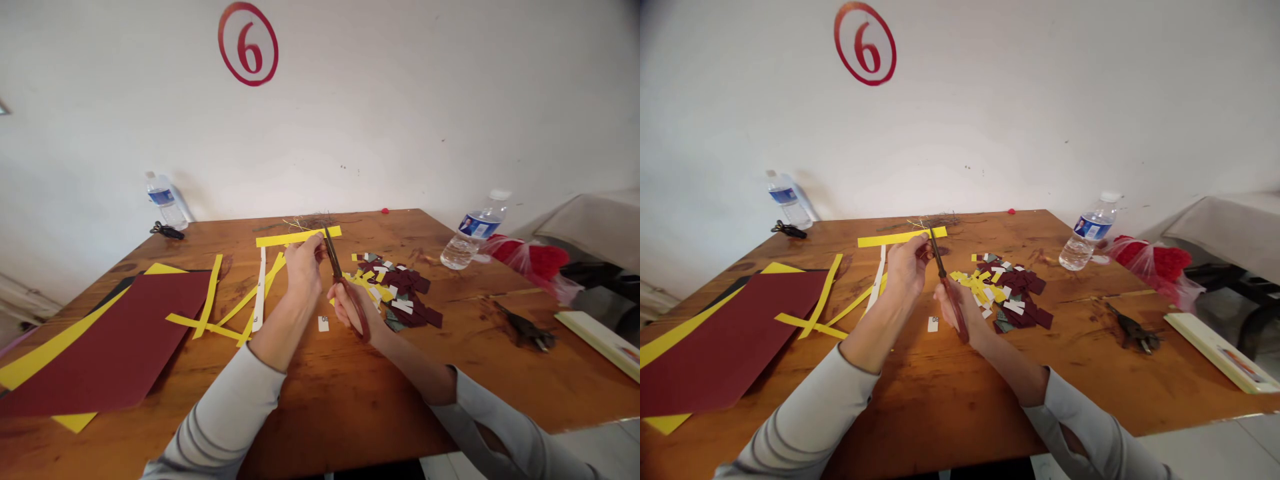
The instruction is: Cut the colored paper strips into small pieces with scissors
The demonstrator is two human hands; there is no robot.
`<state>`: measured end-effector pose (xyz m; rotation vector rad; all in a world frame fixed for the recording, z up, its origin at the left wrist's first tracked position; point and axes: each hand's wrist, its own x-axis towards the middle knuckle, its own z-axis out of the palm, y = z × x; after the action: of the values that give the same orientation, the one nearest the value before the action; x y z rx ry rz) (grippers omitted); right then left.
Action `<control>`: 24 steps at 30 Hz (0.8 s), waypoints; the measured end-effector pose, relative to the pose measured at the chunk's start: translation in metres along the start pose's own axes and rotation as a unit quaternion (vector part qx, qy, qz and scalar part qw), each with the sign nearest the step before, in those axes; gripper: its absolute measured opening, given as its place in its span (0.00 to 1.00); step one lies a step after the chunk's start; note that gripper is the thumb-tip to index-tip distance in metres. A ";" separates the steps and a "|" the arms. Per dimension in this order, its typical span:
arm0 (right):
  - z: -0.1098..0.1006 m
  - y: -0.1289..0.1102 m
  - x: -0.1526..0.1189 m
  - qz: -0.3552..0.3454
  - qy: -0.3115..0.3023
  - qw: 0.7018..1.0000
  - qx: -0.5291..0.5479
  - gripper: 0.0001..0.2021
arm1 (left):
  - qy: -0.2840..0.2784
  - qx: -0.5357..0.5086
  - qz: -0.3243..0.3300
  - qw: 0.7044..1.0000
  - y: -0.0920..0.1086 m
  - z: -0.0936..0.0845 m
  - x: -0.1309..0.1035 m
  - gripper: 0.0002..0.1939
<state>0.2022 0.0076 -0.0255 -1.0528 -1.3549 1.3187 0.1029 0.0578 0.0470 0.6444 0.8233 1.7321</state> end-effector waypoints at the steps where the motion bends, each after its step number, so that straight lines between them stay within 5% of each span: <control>1: 0.001 -0.001 0.000 0.001 0.004 1.000 -0.002 0.32 | 0.002 -0.001 -0.001 1.000 0.000 0.000 0.000 0.12; 24: -0.001 0.005 0.000 -0.030 -0.008 1.000 0.000 0.35 | 0.007 0.004 -0.007 1.000 0.000 0.000 0.002 0.13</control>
<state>0.2034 0.0078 -0.0303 -0.9956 -1.3890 1.2850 0.1026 0.0592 0.0473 0.6310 0.8442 1.7225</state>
